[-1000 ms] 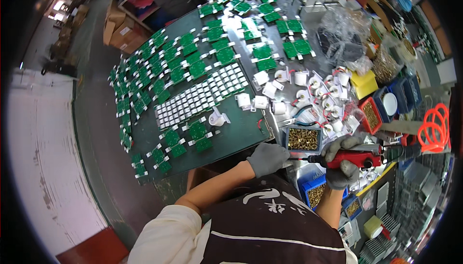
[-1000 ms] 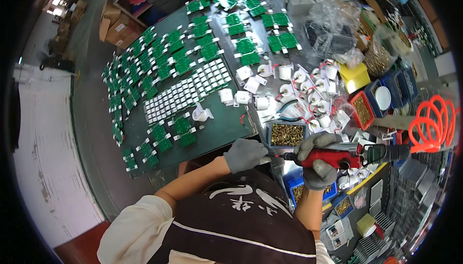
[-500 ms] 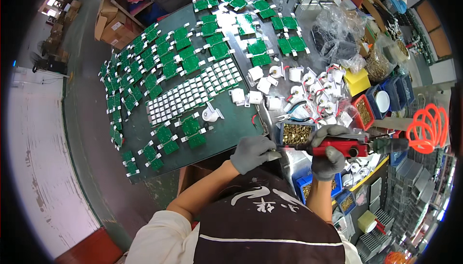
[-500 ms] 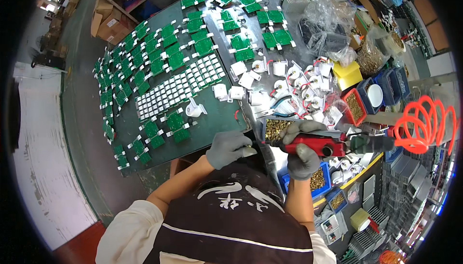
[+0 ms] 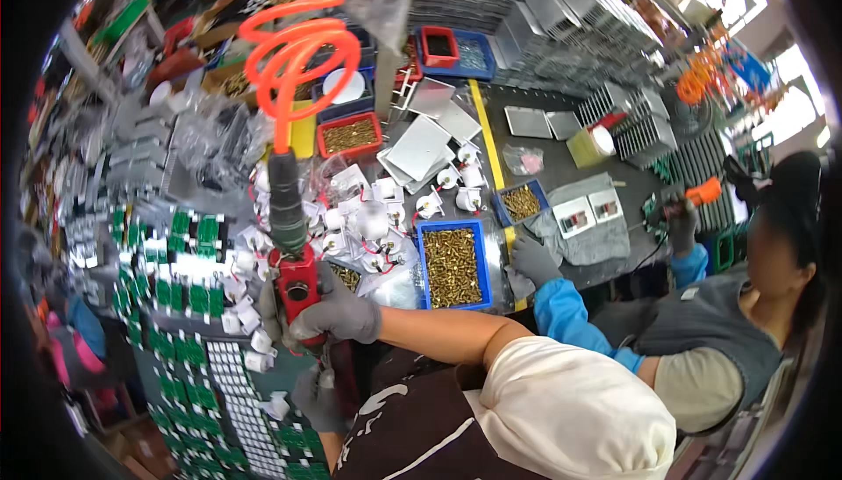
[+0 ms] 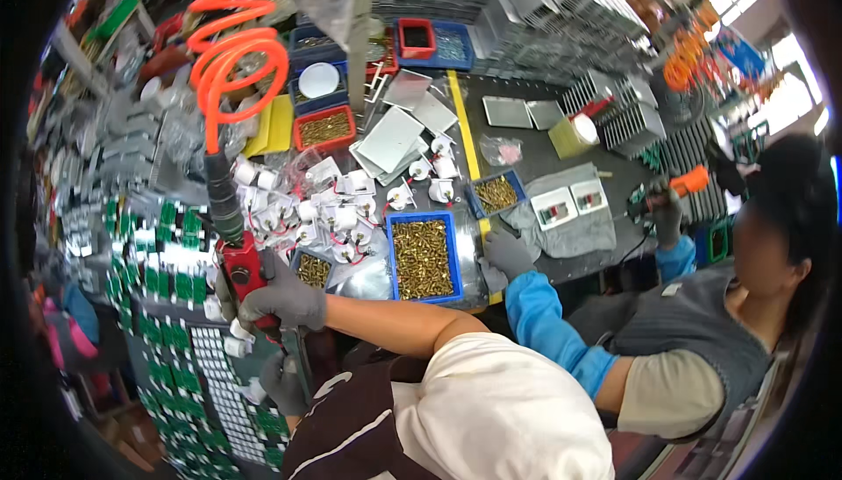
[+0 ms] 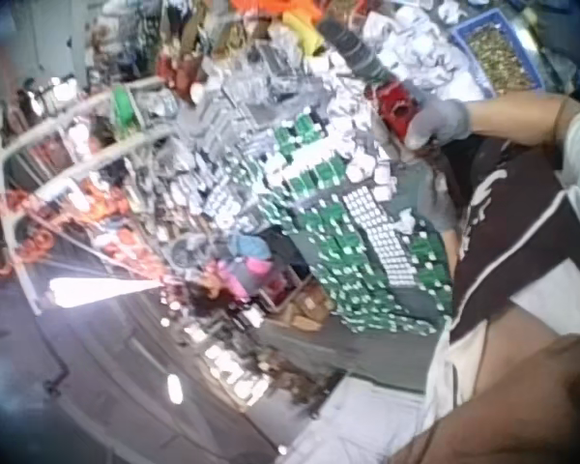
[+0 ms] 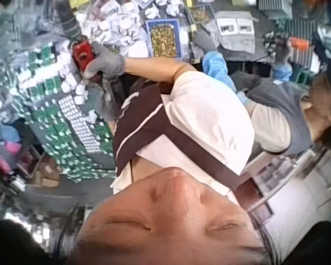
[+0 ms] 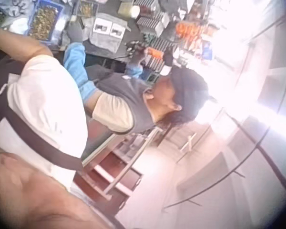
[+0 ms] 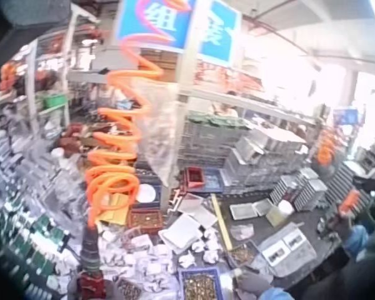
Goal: The person picks up screws from a tray and fastens small electrical component housings using a power screwdriver at a workstation.
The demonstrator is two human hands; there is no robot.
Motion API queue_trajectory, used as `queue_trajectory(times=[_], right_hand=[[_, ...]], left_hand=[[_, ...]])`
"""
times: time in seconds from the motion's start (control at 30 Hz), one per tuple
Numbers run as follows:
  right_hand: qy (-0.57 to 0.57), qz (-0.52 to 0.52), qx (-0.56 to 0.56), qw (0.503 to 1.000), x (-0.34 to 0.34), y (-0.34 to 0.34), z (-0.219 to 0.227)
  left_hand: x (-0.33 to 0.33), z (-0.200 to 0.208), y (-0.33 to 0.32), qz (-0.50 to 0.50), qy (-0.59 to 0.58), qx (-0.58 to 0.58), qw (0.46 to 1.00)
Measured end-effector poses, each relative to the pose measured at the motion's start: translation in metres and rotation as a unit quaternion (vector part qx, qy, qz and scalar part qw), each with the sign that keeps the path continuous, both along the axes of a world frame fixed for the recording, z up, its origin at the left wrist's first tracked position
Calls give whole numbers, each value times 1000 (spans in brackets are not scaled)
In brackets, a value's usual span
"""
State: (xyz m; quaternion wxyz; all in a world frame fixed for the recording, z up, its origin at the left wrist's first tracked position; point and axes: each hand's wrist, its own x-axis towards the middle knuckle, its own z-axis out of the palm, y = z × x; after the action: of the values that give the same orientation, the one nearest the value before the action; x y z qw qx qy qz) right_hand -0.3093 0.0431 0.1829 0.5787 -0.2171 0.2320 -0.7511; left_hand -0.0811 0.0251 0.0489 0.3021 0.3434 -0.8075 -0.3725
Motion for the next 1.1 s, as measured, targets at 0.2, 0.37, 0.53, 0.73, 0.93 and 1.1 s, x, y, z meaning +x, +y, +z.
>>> queue_trajectory(times=[0.2, 0.37, 0.53, 0.73, 0.93, 1.1], right_hand=[[-106, -6, -26, 994, -28, 27, 16], [-119, 10, -70, 990, -41, 20, 1], [-177, 20, -15, 984, -20, 11, 0], [-3, -80, -1, 997, -22, 9, -27], [59, -111, -56, 991, -3, -18, -19], [57, -82, -50, 994, 4, -31, -16]], left_hand=[[1, 15, -6, -129, 76, 315, 937], [-20, 13, -13, -180, 219, 523, 804], [-2, 23, 0, 1, 291, 639, 712], [-21, 16, 8, 8, 100, 464, 880], [-18, 42, 17, 116, 206, 570, 787], [52, -29, 3, 343, 5, 328, 880]])
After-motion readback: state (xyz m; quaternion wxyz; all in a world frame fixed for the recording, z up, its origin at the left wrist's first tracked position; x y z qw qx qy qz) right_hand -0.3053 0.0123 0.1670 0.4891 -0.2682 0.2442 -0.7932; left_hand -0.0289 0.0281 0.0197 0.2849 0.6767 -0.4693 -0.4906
